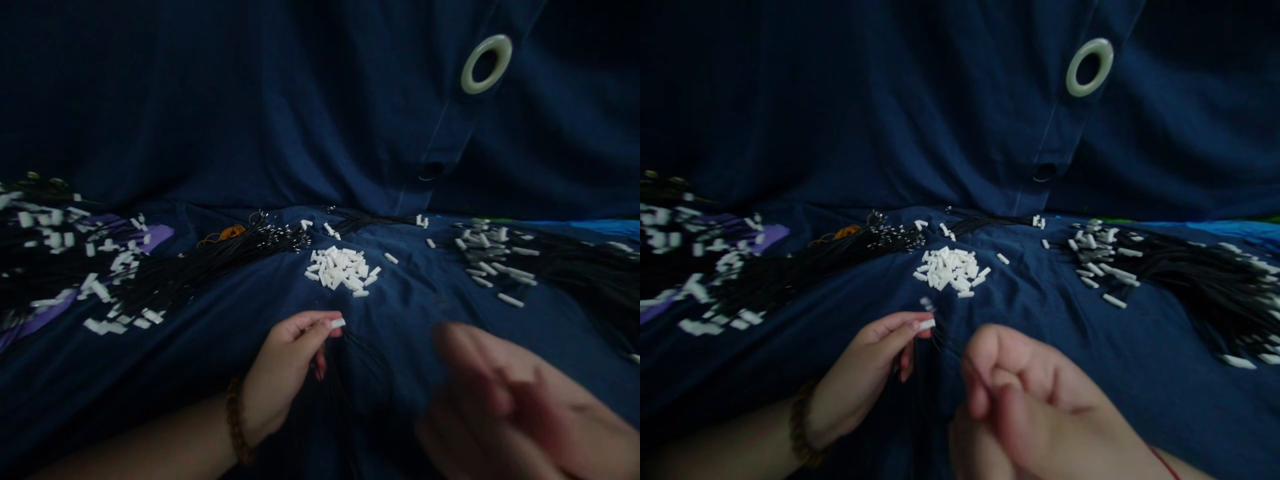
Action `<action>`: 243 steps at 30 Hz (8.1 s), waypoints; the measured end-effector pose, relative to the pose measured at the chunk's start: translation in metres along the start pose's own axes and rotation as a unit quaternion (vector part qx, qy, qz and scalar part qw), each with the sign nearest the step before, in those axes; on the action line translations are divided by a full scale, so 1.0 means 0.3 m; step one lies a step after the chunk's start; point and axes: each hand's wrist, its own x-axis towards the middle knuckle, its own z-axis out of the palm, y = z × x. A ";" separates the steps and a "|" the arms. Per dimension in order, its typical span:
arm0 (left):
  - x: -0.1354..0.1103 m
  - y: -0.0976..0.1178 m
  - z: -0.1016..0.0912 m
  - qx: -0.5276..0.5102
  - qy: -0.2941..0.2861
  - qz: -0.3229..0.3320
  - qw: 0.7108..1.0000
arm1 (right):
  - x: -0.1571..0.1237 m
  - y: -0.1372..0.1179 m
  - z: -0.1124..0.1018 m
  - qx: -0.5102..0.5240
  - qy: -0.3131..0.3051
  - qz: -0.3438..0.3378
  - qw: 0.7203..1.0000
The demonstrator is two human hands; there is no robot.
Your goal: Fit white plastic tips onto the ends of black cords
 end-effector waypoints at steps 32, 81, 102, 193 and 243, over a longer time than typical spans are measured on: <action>-0.020 -0.003 0.018 -0.045 0.004 -0.064 0.997 | 0.135 0.138 0.042 -0.064 0.083 0.009 0.994; -0.036 -0.043 0.019 0.013 0.048 -0.009 0.999 | 0.140 0.133 0.062 -0.401 0.113 -0.044 0.908; -0.037 -0.047 0.019 0.020 0.037 0.000 0.999 | 0.140 0.132 0.063 -0.402 0.129 -0.045 0.906; -0.011 0.004 0.002 -0.013 -0.166 -0.082 0.983 | 0.126 0.079 -0.026 -0.331 0.064 -0.091 0.937; -0.084 0.244 -0.060 0.028 -0.026 0.032 0.999 | 0.086 -0.156 -0.103 -0.115 0.219 -0.174 0.953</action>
